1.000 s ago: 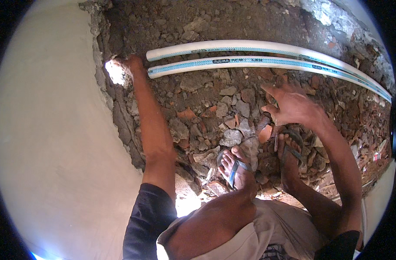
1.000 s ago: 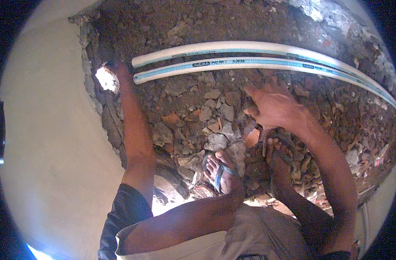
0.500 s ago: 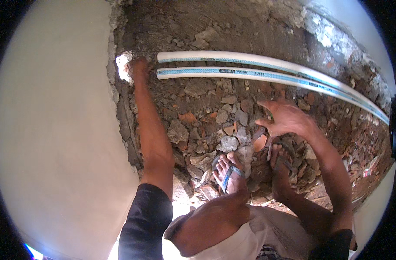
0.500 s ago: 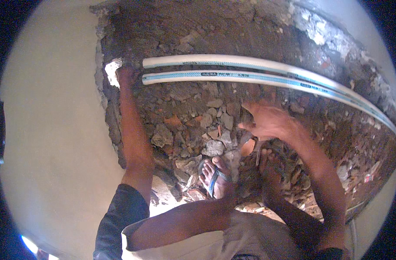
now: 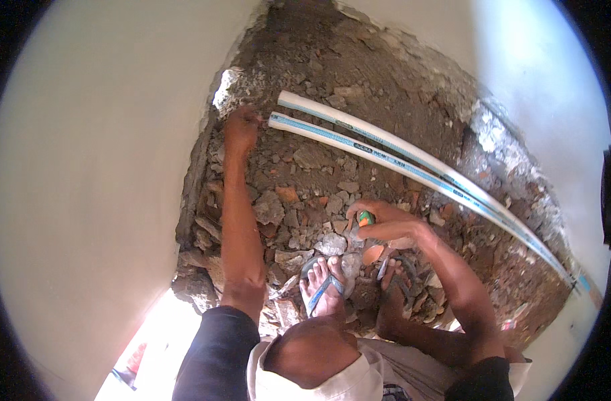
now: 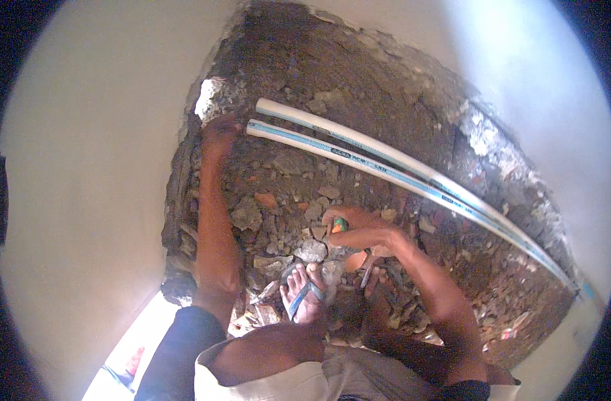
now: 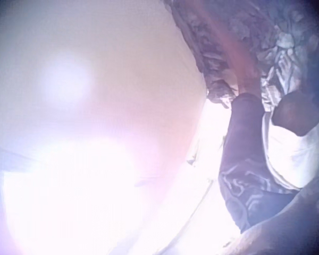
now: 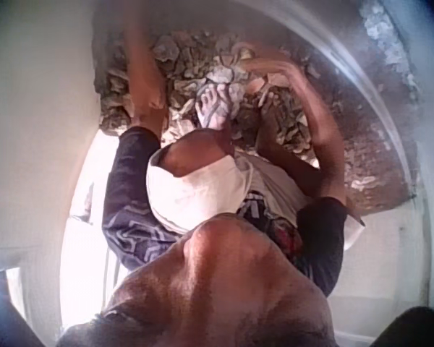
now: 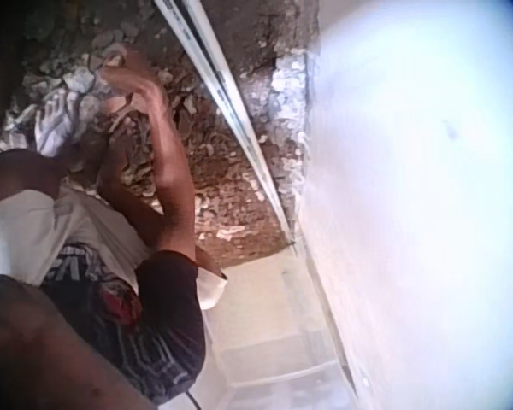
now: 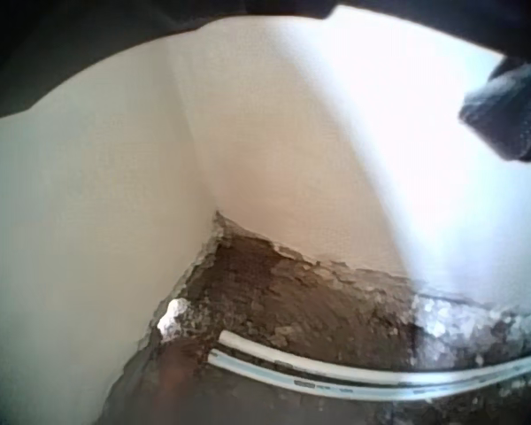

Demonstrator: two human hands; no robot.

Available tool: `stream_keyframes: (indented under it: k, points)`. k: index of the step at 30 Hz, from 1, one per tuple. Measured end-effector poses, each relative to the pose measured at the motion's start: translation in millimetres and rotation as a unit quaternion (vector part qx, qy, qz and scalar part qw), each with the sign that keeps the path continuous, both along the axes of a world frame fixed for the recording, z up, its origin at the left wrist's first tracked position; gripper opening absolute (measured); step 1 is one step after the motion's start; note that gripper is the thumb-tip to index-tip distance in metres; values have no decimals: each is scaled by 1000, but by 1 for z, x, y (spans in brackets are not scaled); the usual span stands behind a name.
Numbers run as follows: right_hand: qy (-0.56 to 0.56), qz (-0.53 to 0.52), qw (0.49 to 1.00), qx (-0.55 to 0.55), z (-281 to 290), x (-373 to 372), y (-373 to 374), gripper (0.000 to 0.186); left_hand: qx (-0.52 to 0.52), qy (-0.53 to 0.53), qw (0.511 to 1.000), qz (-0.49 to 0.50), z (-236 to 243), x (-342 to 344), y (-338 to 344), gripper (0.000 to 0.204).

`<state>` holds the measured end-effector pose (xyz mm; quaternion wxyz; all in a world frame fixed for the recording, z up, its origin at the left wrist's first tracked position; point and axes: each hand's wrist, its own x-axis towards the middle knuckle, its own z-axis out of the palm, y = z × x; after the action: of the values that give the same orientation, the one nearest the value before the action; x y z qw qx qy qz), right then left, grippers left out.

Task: The person positions and aligns white PVC pipes along a trench in the floor, then applies glue to the pipe ends and joins them to fittings. The person also marks the pipes with a pencil and moves around the construction site to continue the installation.

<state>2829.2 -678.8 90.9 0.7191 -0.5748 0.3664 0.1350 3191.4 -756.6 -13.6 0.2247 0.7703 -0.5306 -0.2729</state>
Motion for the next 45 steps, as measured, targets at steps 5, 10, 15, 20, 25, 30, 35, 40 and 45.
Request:
stream_keyframes:
  k: [5,10,15,20,25,30,35,40,45]
  points:
    - [54,33,997,-42,9,22,-14,53,206,326,923,-12,-5,20,-32,30]
    - [86,30,994,-63,10,31,-13,55,281,303,897,-157,2,12,-59,29]
    - [95,26,992,-83,12,36,-4,54,289,223,909,-198,0,2,-58,36]
    - [75,-26,990,-116,2,38,13,53,325,316,876,-166,-29,13,-59,40]
    - [103,-55,990,-83,7,38,15,53,304,289,878,-229,4,0,-63,37]
    - [122,-48,989,-64,0,38,15,53,292,339,875,-184,-12,14,-58,34]
    - [113,-80,990,-39,-6,26,13,48,184,84,941,-270,-19,30,-48,45]
    - [154,-95,983,-24,2,20,10,46,57,-89,980,-170,14,4,-21,45]
    - [215,-100,970,-59,22,26,-11,46,329,250,904,-107,42,17,-33,46]
